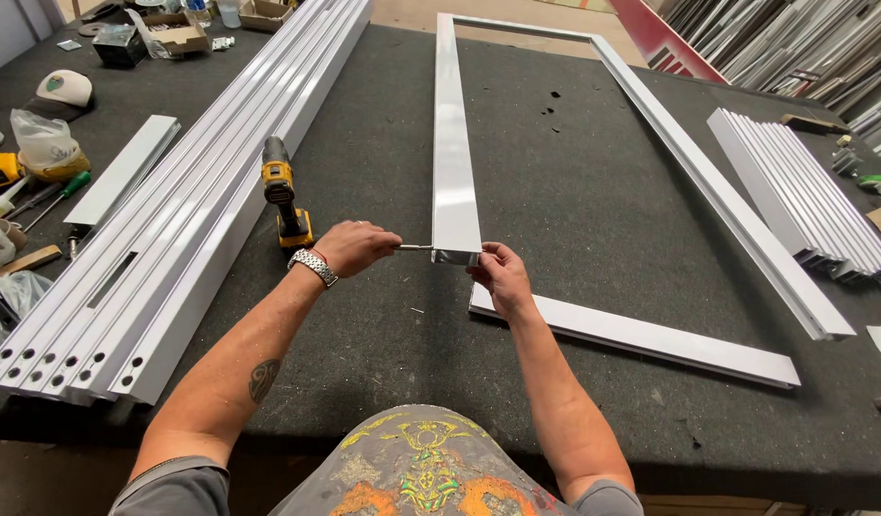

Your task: The person aligns two white metal frame pieces on a dark workbench and inserts a long metal screw into the corner joint using a screwdriver.

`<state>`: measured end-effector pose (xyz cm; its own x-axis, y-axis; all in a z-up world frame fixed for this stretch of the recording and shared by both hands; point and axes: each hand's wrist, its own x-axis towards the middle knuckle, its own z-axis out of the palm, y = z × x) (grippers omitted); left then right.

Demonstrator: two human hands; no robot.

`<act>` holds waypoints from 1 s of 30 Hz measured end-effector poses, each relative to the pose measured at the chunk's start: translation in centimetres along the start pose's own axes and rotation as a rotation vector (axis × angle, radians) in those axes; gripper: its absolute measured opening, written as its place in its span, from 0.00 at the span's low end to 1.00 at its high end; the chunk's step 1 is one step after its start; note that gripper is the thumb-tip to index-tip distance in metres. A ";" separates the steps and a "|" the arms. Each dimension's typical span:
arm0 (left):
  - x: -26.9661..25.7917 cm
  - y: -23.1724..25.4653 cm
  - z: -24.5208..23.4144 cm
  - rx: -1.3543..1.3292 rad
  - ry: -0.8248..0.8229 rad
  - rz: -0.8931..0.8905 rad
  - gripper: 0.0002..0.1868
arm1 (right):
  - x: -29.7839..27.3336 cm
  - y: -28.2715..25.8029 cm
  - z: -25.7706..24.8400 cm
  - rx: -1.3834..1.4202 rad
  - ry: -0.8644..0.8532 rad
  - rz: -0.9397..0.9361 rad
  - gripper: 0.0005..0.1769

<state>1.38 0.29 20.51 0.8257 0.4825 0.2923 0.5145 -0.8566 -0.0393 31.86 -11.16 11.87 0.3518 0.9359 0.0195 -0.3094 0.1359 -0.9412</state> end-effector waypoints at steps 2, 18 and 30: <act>0.1 -0.1 0.7 -0.133 -0.154 -0.038 0.09 | -0.5 0.3 0.1 -0.021 0.010 0.010 0.12; 0.2 -0.9 1.5 0.027 -0.082 -0.045 0.14 | 0.4 1.4 0.2 -0.063 0.014 -0.005 0.12; 0.0 -2.7 3.9 -0.072 -0.147 -0.071 0.19 | 0.0 1.4 0.6 -0.074 0.018 0.009 0.13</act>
<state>0.95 3.31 16.87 0.8155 0.5594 0.1483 0.5593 -0.8277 0.0469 30.92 -10.75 10.72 0.3655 0.9308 0.0053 -0.2471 0.1025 -0.9636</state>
